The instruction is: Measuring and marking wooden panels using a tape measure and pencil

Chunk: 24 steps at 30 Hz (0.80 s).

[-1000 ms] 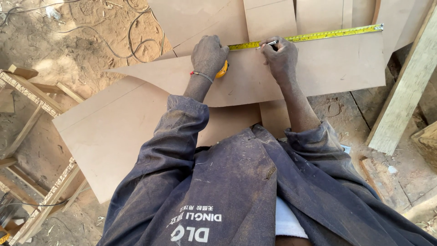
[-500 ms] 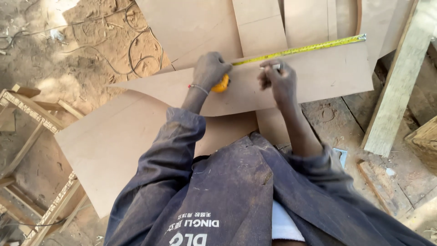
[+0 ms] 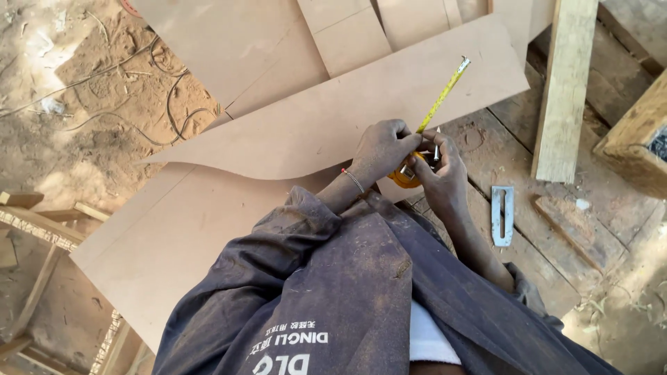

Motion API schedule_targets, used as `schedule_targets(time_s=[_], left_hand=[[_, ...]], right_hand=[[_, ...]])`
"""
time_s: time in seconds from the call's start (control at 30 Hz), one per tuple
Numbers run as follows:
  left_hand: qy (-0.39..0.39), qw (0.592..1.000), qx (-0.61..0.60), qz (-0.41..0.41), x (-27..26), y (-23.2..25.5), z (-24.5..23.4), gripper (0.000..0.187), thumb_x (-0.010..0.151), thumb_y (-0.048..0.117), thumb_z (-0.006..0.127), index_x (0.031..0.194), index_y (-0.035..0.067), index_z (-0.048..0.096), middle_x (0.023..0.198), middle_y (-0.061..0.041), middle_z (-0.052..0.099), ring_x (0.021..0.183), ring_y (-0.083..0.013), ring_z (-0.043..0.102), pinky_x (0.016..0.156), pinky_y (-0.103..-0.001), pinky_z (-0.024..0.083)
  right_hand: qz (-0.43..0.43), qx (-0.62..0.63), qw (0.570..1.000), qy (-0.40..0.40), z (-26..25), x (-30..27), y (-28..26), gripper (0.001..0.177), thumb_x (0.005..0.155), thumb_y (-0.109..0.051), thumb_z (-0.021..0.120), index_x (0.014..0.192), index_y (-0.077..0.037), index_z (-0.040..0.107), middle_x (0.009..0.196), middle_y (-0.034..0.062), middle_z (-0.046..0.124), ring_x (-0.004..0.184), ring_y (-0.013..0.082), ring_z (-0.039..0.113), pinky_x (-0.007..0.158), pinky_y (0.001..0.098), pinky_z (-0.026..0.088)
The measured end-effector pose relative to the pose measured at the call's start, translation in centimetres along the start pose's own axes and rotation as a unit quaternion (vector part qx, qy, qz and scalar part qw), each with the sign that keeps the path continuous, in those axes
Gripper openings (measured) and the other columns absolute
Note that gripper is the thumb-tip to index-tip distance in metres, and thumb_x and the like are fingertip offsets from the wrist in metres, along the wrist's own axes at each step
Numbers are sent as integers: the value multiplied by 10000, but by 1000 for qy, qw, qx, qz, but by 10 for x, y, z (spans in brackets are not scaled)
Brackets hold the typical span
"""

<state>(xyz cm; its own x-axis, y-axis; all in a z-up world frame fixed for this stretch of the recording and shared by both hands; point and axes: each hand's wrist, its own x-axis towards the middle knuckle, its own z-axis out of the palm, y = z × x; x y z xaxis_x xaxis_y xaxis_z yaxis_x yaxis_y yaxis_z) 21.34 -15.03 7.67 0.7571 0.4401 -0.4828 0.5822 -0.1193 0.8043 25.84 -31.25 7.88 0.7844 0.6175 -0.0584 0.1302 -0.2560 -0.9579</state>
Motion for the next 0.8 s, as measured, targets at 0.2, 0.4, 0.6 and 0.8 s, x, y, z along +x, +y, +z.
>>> schedule_targets(time_s=[0.2, 0.4, 0.6, 0.8], left_hand=[[-13, 999, 12, 38, -27, -2, 11, 288, 853, 410, 683, 913, 138, 753, 873, -155, 767, 1039, -383, 719, 878, -471, 575], [-2, 998, 2, 70, -35, -8, 17, 319, 848, 405, 686, 937, 108, 764, 961, -250, 732, 1083, -454, 679, 899, -537, 560], [11, 997, -19, 80, -35, -22, 28, 336, 868, 487, 682, 1091, 252, 771, 1086, -123, 777, 1150, -354, 694, 976, -497, 573], [177, 976, -73, 103, -33, -45, -8, 328, 923, 296, 627, 1204, 156, 724, 1195, -173, 743, 1175, -393, 672, 1015, -529, 548]], right_hand=[[2, -74, 997, 36, 5, -28, -2, 437, 975, -112, 711, 1381, -90, 551, 1197, 222, 664, 1031, 468, 690, 733, 542, 615], [-31, -116, 992, 49, 3, -37, -3, 398, 956, -56, 693, 1330, -94, 566, 1163, 233, 673, 1009, 505, 678, 702, 577, 621], [-53, -120, 986, 106, -10, -38, 30, 255, 997, -82, 724, 1216, -7, 619, 1071, 278, 665, 961, 490, 689, 686, 536, 586], [16, -128, 961, 243, -59, -12, 109, 178, 1020, -150, 613, 1180, -90, 665, 971, 158, 635, 846, 243, 678, 680, 370, 547]])
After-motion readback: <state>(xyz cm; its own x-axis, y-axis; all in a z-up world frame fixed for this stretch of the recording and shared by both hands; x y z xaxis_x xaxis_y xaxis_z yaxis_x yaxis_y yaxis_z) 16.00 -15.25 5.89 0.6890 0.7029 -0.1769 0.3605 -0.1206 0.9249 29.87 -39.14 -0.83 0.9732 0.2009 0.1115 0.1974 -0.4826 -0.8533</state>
